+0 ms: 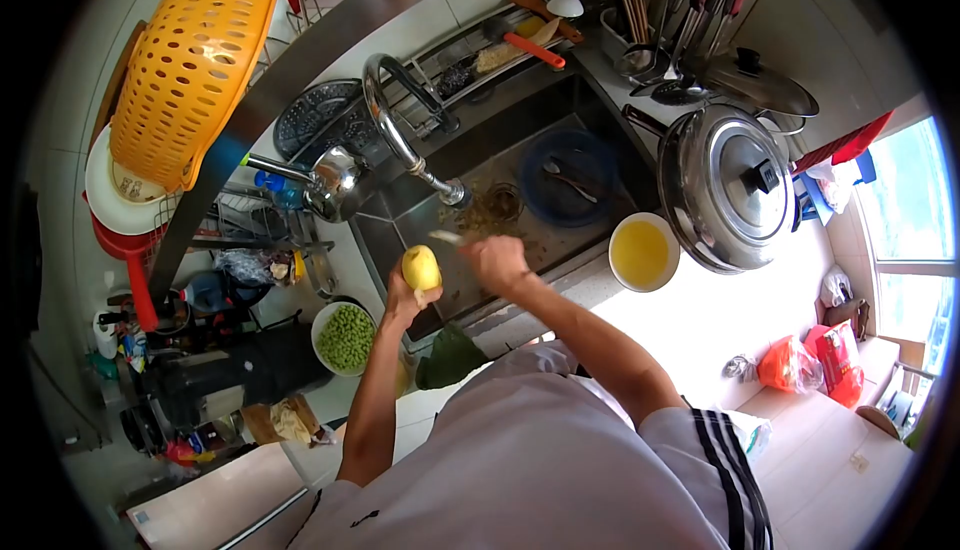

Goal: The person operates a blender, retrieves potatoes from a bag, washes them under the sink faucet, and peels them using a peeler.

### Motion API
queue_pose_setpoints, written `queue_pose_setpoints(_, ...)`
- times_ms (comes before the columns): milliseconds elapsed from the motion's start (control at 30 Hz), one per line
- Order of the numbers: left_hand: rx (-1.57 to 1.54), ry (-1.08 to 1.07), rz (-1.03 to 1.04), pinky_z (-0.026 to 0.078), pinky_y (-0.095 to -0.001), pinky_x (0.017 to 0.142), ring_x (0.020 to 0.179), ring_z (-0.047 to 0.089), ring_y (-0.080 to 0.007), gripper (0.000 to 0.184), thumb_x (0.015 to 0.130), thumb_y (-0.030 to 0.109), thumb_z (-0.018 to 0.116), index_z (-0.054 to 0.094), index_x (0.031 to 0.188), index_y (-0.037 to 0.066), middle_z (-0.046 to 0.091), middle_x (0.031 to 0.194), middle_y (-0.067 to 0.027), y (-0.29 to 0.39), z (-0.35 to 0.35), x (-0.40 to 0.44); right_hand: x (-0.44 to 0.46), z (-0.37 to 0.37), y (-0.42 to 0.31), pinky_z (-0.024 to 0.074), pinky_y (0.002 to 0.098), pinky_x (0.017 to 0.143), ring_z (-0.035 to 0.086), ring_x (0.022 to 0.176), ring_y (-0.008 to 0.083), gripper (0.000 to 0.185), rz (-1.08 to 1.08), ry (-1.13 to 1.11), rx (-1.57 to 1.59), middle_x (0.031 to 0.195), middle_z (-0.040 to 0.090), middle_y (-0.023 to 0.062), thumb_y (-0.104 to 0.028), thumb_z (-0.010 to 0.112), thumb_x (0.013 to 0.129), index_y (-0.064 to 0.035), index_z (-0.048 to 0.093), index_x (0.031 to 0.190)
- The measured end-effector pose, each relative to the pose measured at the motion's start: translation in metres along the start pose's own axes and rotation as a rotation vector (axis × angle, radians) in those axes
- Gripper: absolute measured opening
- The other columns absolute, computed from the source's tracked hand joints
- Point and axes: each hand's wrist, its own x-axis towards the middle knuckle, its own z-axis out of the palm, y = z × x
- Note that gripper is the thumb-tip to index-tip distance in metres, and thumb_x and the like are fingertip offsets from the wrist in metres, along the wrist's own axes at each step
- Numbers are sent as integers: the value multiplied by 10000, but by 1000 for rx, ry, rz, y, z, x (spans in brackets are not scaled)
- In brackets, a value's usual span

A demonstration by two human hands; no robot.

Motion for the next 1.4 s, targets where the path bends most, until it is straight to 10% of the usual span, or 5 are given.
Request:
queue_pose_setpoints(367, -182, -31, 64, 508, -282, 703, 788, 598, -153, 554, 568, 21, 760, 538, 1075, 40, 602, 909, -48, 8, -3, -7, -8, 43, 12, 486, 421, 495, 644, 597, 317, 259, 186, -10, 94, 633, 629, 132, -350, 491, 916, -103, 565, 939)
queue_pose_setpoints(667, 447, 69, 108, 507, -334, 779, 867, 625, -217, 581, 517, 65, 771, 520, 1040, 22, 625, 947, -93, 37, -1, -3, -16, 45, 16, 478, 401, 498, 653, 604, 292, 220, -177, 378, -92, 686, 652, 111, -309, 508, 904, -122, 589, 822)
queue_pose_setpoints(700, 432, 64, 94, 509, -336, 779, 869, 626, -220, 586, 514, 62, 770, 520, 1042, 23, 627, 949, -96, 41, -1, -7, -3, 26, 16, 471, 395, 488, 650, 596, 287, 280, 167, -31, 54, 670, 651, 101, -318, 502, 909, -105, 587, 749)
queue_pose_setpoints(1267, 613, 90, 90, 499, -384, 801, 908, 615, -335, 676, 484, 105, 801, 521, 1095, 33, 625, 981, -152, 24, -9, -3, -12, 14, -12, 508, 432, 583, 670, 692, 286, 189, -62, 125, -20, 714, 663, 112, -316, 478, 902, -181, 609, 926)
queue_pose_setpoints(1400, 649, 135, 106, 476, -403, 850, 972, 581, -346, 677, 499, 98, 797, 521, 1114, 37, 600, 1033, -160, 38, -9, -10, 11, 13, 13, 495, 424, 636, 647, 687, 281, 391, 208, -83, 475, 793, 665, 154, -436, 495, 909, -56, 578, 957)
